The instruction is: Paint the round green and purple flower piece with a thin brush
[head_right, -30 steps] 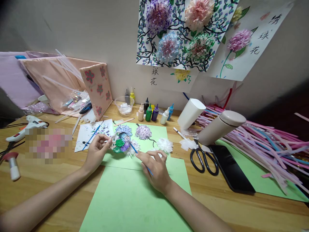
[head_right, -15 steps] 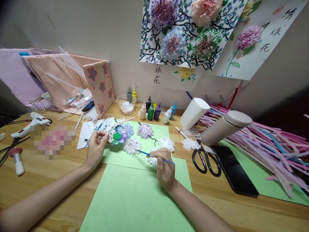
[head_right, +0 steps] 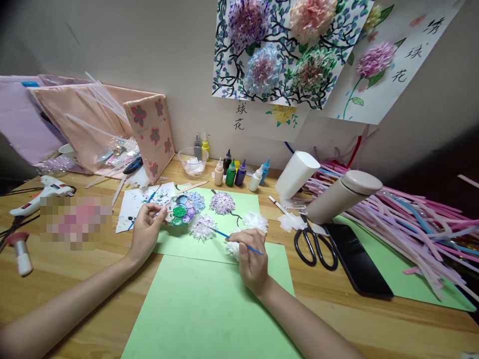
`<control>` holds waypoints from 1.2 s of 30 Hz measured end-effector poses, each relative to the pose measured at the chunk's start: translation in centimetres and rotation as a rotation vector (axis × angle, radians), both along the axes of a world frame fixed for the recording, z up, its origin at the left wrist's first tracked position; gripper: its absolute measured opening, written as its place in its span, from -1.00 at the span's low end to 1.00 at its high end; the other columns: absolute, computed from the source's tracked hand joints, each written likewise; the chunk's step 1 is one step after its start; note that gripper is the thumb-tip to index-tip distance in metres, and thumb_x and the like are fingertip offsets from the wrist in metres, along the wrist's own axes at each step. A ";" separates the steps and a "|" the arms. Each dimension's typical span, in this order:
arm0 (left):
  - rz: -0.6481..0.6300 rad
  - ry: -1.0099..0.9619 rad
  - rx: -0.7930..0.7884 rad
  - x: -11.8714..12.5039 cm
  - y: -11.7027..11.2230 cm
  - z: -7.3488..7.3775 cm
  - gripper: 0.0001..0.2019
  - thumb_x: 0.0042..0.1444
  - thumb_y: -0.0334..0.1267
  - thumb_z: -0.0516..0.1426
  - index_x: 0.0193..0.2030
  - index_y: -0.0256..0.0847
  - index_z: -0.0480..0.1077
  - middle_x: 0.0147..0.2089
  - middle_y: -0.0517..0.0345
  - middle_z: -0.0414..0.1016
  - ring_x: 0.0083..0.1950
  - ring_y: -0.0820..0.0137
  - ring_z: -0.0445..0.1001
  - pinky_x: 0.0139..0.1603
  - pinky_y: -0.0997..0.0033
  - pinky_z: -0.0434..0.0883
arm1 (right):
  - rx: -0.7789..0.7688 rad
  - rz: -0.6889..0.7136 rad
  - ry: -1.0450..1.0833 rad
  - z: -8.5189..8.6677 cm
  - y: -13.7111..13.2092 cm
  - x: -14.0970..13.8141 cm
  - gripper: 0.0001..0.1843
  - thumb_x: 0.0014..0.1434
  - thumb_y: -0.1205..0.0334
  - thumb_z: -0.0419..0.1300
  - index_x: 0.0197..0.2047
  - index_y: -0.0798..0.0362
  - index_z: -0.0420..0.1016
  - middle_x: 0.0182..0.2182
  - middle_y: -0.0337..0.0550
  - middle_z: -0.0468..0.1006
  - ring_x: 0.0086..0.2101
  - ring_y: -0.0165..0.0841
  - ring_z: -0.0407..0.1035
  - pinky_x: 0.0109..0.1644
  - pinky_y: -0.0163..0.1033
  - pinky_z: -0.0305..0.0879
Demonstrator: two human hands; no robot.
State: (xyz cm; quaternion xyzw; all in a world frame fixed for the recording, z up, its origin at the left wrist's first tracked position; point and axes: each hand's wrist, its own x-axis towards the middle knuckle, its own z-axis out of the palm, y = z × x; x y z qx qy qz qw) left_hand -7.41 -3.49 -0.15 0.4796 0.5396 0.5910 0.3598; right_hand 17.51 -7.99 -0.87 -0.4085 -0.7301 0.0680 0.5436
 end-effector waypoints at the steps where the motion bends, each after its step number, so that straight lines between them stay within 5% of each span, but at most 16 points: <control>1: -0.002 -0.001 -0.001 0.0 0.0 0.0 -0.75 0.03 -0.08 0.16 -0.31 -0.18 0.22 -0.34 0.24 0.30 -0.40 0.50 0.33 -0.40 0.54 0.34 | 0.020 0.010 0.004 0.0 0.0 0.0 -0.71 0.32 0.26 -0.18 -0.23 -0.02 0.34 -0.40 -0.17 0.51 -0.31 -0.29 0.36 -0.17 -0.09 0.13; 8: -0.071 -0.036 -0.006 0.0 -0.4 0.0 -0.77 0.05 -0.12 0.16 -0.28 -0.17 0.20 -0.34 0.25 0.29 -0.40 0.52 0.35 -0.41 0.54 0.35 | 0.043 0.118 -0.199 0.3 -0.1 -0.1 -0.72 0.29 0.32 -0.14 -0.04 -0.02 0.31 -0.16 -0.11 0.53 -0.16 -0.28 0.36 -0.11 -0.10 0.11; 17: -0.115 -0.023 0.018 0.3 -0.7 0.0 -0.76 0.05 -0.13 0.15 -0.25 -0.15 0.18 -0.26 0.20 0.29 -0.32 0.49 0.39 -0.41 0.54 0.40 | 0.055 0.135 -0.366 0.7 -0.3 -0.5 -0.68 0.26 0.38 -0.11 0.01 -0.05 0.29 -0.13 -0.15 0.57 -0.21 -0.33 0.39 -0.06 -0.11 0.05; 36: -0.151 -0.020 0.017 0.5 -1.0 0.0 -0.71 0.04 -0.16 0.17 -0.19 -0.15 0.14 -0.21 0.17 0.36 -0.33 0.50 0.45 -0.33 0.49 0.43 | 0.042 0.111 -0.223 0.6 -0.4 -0.4 -0.72 0.30 0.30 -0.16 -0.11 -0.06 0.33 -0.26 -0.17 0.58 -0.27 -0.30 0.38 -0.13 -0.08 0.05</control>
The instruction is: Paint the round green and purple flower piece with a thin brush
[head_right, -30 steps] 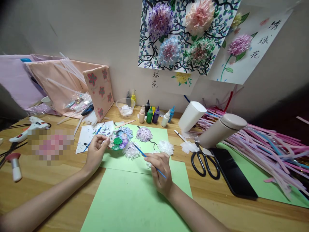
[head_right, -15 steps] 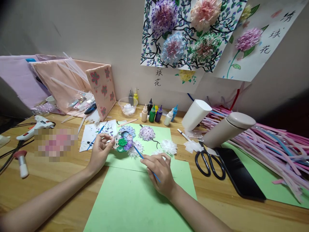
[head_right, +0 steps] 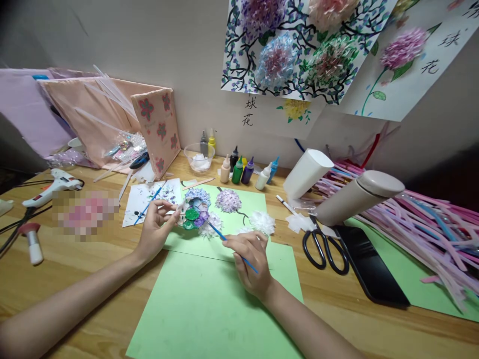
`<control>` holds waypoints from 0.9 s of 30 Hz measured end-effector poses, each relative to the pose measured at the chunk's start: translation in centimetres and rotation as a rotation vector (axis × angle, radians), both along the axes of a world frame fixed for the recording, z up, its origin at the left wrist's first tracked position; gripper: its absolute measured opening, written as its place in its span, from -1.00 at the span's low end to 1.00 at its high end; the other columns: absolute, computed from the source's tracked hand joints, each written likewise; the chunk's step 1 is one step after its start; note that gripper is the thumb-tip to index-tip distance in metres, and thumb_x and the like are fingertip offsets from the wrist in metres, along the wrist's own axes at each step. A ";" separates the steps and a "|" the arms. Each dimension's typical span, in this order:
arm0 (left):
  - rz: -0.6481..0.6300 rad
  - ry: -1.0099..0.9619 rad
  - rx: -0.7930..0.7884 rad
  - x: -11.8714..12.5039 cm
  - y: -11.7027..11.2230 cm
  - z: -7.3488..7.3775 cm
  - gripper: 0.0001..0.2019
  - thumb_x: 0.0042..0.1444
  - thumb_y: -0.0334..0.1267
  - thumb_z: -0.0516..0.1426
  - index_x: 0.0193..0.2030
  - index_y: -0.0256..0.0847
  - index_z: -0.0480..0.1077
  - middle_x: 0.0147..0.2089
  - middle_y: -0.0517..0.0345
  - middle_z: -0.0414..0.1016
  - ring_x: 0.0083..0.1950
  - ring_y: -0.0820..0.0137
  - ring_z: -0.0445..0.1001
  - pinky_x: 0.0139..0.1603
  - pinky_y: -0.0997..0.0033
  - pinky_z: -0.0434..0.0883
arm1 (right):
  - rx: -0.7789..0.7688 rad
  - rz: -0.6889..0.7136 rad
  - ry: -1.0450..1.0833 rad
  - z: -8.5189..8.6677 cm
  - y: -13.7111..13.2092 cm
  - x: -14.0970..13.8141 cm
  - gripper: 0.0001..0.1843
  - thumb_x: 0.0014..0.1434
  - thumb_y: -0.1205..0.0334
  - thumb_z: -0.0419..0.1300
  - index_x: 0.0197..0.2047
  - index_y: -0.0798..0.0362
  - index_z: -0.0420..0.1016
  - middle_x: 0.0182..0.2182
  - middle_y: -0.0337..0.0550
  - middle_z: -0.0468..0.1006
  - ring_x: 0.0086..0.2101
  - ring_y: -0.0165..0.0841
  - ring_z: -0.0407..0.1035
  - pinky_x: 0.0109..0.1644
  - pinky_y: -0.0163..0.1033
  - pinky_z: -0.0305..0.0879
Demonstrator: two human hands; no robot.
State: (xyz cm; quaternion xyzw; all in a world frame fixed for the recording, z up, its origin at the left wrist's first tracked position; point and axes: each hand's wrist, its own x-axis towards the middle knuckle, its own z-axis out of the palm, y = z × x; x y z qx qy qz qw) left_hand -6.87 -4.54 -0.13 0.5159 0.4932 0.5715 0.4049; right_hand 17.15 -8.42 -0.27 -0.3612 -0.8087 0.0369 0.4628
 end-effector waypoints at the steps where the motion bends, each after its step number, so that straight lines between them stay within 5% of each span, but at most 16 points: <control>1: -0.001 0.003 -0.003 0.0 0.0 0.0 -0.70 0.04 -0.15 0.17 -0.19 -0.15 0.14 -0.21 0.17 0.36 -0.33 0.49 0.45 -0.33 0.48 0.43 | -0.010 -0.001 -0.005 0.0 0.0 0.0 -0.72 0.29 0.30 -0.16 -0.11 -0.07 0.34 -0.26 -0.18 0.58 -0.27 -0.30 0.38 -0.12 -0.08 0.05; 27: -0.014 0.015 -0.001 -0.1 0.0 -0.2 -0.71 0.05 -0.18 0.17 -0.19 -0.14 0.14 -0.21 0.18 0.36 -0.32 0.51 0.46 -0.35 0.53 0.44 | 0.001 -0.047 0.058 -0.1 0.1 0.2 -0.71 0.31 0.27 -0.18 -0.14 -0.04 0.35 -0.32 -0.17 0.56 -0.29 -0.30 0.36 -0.12 -0.08 0.06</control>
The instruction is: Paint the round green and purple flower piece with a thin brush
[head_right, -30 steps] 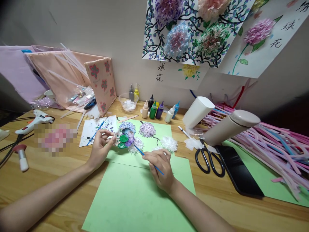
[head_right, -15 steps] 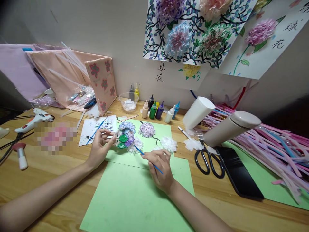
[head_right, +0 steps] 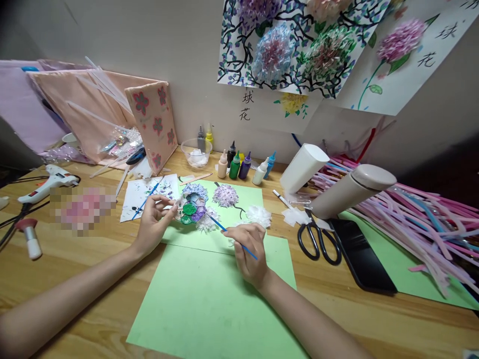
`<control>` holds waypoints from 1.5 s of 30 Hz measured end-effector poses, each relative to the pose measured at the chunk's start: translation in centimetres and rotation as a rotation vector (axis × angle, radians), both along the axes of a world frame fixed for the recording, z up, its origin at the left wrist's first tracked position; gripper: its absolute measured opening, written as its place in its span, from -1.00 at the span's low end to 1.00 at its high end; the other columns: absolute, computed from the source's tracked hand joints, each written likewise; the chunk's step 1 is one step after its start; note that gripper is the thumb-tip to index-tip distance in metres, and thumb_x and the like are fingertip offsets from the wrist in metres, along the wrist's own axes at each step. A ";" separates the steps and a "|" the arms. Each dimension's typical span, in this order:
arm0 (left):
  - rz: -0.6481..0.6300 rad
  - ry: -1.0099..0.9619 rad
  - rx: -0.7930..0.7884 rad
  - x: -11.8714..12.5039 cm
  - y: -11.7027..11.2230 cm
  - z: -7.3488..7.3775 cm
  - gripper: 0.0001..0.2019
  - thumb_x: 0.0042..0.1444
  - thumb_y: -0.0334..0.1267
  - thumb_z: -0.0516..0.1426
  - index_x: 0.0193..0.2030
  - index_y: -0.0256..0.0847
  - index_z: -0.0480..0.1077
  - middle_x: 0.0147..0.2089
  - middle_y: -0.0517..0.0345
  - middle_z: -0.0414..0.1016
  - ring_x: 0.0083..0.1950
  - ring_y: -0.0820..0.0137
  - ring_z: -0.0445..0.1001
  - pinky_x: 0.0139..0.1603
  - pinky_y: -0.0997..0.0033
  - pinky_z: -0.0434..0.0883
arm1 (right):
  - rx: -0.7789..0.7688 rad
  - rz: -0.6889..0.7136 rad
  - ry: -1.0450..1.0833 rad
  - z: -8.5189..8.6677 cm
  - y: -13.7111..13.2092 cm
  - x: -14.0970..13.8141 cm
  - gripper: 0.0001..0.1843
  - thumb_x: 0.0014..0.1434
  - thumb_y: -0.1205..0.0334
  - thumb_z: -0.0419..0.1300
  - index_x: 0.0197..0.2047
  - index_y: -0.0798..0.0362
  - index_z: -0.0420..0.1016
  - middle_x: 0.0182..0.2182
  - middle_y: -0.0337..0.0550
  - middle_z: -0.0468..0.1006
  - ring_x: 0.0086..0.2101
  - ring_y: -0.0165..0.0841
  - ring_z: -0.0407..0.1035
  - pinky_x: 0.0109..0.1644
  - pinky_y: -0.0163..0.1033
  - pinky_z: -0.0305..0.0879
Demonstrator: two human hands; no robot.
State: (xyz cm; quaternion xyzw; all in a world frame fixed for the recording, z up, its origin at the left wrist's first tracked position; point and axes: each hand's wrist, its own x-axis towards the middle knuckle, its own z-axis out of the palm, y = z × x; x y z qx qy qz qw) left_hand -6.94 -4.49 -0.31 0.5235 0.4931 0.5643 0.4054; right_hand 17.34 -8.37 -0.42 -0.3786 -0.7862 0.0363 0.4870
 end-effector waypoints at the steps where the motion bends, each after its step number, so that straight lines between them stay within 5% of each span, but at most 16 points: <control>1: 0.001 0.000 0.001 0.0 0.0 0.0 -0.72 0.05 -0.18 0.17 -0.18 -0.14 0.14 -0.21 0.18 0.36 -0.32 0.51 0.46 -0.35 0.53 0.44 | 0.006 0.001 0.005 0.0 0.0 0.0 -0.71 0.31 0.27 -0.18 -0.14 -0.04 0.35 -0.31 -0.18 0.55 -0.29 -0.30 0.36 -0.12 -0.08 0.07; 10: -0.005 -0.002 0.023 0.0 0.1 0.1 -0.72 0.05 -0.19 0.17 -0.19 -0.15 0.14 -0.22 0.19 0.34 -0.35 0.52 0.45 -0.37 0.53 0.43 | -0.019 -0.038 0.052 -0.3 0.3 0.1 -0.73 0.31 0.29 -0.15 -0.14 -0.03 0.36 -0.31 -0.17 0.54 -0.26 -0.29 0.36 -0.12 -0.08 0.07; 19: 0.108 -0.022 0.040 -0.2 0.6 0.0 -0.74 0.05 -0.19 0.17 -0.24 -0.16 0.15 -0.27 0.23 0.30 -0.37 0.55 0.42 -0.42 0.58 0.39 | 0.014 -0.011 0.324 -0.9 0.2 0.3 -0.72 0.29 0.25 -0.17 -0.30 0.00 0.34 -0.44 -0.18 0.50 -0.34 -0.28 0.35 -0.18 -0.06 0.13; 45: 0.110 -0.041 0.040 -0.1 0.9 0.2 -0.72 0.01 -0.19 0.19 -0.24 -0.17 0.16 -0.29 0.21 0.32 -0.37 0.52 0.40 -0.44 0.56 0.38 | -0.091 -0.060 0.245 -0.7 0.8 0.2 -0.74 0.28 0.32 -0.16 -0.27 -0.02 0.32 -0.45 -0.21 0.49 -0.30 -0.29 0.35 -0.14 -0.09 0.13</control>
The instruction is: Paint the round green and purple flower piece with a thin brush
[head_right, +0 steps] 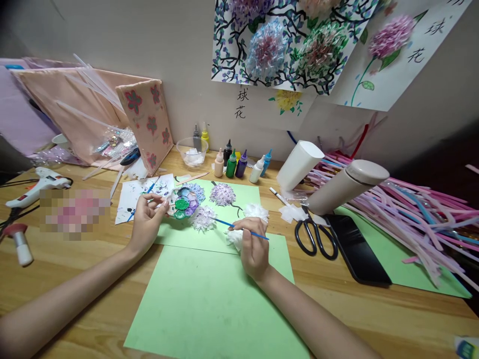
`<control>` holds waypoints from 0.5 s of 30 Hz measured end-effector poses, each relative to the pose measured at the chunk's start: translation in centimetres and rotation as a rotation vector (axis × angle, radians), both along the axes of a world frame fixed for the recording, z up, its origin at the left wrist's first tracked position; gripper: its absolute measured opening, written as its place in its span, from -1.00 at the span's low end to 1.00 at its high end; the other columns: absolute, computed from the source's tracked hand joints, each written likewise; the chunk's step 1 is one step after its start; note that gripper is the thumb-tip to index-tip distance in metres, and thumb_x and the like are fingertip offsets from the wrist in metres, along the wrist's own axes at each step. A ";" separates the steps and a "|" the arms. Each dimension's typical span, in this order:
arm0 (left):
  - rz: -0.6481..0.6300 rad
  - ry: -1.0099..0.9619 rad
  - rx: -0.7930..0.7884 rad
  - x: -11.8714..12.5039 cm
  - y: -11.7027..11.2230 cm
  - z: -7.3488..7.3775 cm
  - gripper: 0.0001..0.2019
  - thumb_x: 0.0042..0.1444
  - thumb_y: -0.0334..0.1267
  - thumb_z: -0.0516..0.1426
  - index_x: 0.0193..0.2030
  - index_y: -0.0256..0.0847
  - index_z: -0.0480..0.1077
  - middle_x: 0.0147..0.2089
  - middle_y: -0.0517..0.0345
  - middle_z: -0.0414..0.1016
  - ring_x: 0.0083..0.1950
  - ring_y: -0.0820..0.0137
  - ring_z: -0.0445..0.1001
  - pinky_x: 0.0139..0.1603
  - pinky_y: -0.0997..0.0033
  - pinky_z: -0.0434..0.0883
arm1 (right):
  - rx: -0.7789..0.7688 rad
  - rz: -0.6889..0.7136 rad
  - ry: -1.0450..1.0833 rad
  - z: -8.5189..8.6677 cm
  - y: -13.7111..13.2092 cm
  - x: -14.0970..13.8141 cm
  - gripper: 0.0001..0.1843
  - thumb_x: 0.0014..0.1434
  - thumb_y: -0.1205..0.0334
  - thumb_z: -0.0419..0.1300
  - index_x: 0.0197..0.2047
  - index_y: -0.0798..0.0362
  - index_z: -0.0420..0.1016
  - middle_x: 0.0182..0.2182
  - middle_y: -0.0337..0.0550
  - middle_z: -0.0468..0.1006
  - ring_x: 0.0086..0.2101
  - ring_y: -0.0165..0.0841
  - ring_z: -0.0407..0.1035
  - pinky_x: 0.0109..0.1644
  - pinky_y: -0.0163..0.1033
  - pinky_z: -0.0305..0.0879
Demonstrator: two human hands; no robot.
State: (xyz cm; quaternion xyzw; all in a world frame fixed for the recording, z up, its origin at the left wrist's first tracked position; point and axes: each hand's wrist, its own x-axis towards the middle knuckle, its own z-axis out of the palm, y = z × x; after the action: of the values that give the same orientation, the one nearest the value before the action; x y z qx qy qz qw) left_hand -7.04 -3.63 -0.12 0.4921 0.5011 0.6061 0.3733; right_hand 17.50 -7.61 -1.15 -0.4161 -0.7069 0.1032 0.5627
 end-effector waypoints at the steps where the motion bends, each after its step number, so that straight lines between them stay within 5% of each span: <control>1: 0.000 0.001 -0.001 0.0 0.0 0.0 -0.72 0.01 -0.19 0.20 -0.24 -0.17 0.16 -0.29 0.21 0.32 -0.37 0.52 0.40 -0.44 0.56 0.38 | -0.003 0.012 -0.008 0.0 0.0 0.0 -0.74 0.28 0.32 -0.16 -0.27 -0.02 0.32 -0.44 -0.21 0.49 -0.29 -0.30 0.35 -0.14 -0.09 0.13; 15: -0.031 0.014 -0.014 0.0 -0.1 -0.2 -0.72 0.03 -0.15 0.18 -0.23 -0.16 0.16 -0.27 0.21 0.29 -0.35 0.52 0.40 -0.43 0.56 0.39 | 0.046 -0.021 -0.087 0.2 -0.2 0.1 -0.76 0.28 0.29 -0.15 -0.24 -0.03 0.32 -0.37 -0.18 0.52 -0.26 -0.28 0.37 -0.11 -0.07 0.11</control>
State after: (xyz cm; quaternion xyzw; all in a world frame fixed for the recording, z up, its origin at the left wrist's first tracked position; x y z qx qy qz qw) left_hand -7.09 -3.72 -0.27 0.5014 0.5005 0.5931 0.3825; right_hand 17.55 -7.81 -0.92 -0.4145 -0.7285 0.0630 0.5417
